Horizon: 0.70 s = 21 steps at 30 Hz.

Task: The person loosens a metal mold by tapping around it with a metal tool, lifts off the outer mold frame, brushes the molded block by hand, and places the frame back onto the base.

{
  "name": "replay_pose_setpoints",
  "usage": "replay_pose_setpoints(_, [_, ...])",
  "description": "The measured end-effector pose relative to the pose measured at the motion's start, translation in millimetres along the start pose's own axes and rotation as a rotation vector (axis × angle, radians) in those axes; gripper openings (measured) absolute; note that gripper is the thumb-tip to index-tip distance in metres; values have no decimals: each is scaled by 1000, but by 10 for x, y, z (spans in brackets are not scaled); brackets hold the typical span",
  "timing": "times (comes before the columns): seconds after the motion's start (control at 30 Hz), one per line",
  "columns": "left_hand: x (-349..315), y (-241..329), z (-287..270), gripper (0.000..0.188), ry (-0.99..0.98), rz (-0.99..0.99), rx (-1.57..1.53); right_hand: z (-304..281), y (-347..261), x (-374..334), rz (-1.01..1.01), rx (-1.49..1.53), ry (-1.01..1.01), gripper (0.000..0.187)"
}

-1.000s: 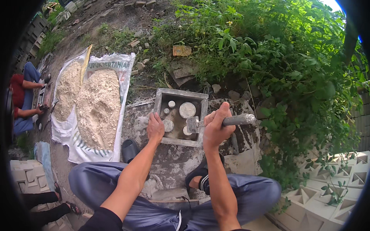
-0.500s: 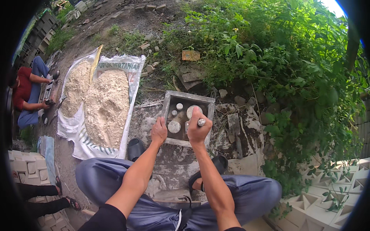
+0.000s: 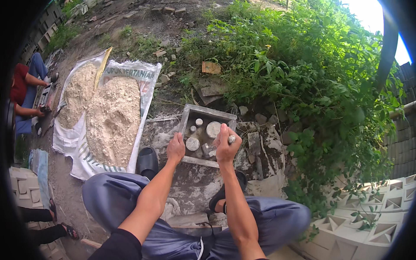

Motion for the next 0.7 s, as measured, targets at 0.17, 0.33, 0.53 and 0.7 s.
replay_pose_setpoints(0.17, [17,77,-30,43,-15,2,-23,164,9,-18,-80,-204,-45,42])
replay_pose_setpoints(0.33, [11,83,1,44,29,18,-25,-6,615,-53,-32,-347,-133,42])
replay_pose_setpoints(0.53, [29,36,30,47,-26,-2,-18,107,-121,-188,-24,-123,-197,46])
replay_pose_setpoints(0.7, [27,60,90,54,-44,-27,0,-281,344,-179,49,-278,-166,45])
Point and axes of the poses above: each hand's wrist, its own x-axis towards the middle knuckle, its own z-axis out of the palm, y = z × x, the point moved 9 cm from there along x, towards the middle knuckle, and after that the axes turned 8 degrees about z, right-handed, at the moved point
